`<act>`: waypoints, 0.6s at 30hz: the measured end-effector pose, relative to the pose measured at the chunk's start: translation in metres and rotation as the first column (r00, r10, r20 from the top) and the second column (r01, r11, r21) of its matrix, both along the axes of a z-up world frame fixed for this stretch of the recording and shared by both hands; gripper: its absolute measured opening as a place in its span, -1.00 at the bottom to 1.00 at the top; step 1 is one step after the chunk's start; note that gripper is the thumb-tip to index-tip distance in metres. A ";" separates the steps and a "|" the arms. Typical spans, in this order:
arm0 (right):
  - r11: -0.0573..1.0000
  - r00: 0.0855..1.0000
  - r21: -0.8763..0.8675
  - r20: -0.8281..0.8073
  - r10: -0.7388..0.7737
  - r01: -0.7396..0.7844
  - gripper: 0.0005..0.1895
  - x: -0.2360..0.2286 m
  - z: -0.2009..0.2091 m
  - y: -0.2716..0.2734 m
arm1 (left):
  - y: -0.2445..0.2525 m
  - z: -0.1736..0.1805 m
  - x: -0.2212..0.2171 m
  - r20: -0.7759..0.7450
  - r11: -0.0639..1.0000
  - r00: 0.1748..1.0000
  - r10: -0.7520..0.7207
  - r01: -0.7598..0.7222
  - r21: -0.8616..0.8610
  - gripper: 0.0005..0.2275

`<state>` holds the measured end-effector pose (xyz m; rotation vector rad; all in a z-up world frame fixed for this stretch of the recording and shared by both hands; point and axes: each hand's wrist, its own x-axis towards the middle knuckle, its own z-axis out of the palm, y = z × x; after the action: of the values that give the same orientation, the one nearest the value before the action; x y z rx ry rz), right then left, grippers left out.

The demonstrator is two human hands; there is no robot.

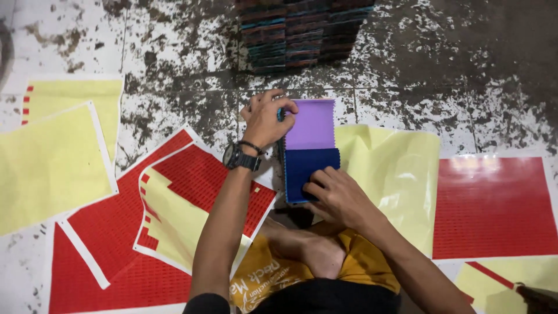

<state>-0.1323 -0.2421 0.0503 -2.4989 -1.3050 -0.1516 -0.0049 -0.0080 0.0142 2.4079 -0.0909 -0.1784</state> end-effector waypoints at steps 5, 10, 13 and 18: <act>0.999 0.988 0.039 0.149 -0.042 0.036 -0.82 -0.007 -0.009 0.006 | -0.003 -0.002 -0.003 0.080 1.000 0.997 -0.013 0.012 0.015 -0.83; 0.991 0.954 0.100 0.278 -0.115 0.090 -0.93 -0.011 -0.008 0.015 | -0.003 -0.001 -0.006 0.095 1.000 0.995 0.001 -0.001 0.007 -0.85; 0.987 0.939 0.137 0.320 -0.129 0.089 -0.88 -0.013 -0.021 0.016 | -0.003 -0.001 -0.006 0.083 1.000 0.996 0.009 -0.009 0.008 -0.86; 0.966 0.959 0.257 0.263 -0.108 0.038 -0.77 -0.018 -0.020 0.012 | -0.003 0.002 -0.012 0.236 0.996 0.972 -0.018 -0.005 0.093 -0.86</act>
<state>-0.1501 -0.2300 0.0300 -2.3689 -1.2048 -0.6616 -0.0168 -0.0109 0.0162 2.5130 -0.2041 0.1054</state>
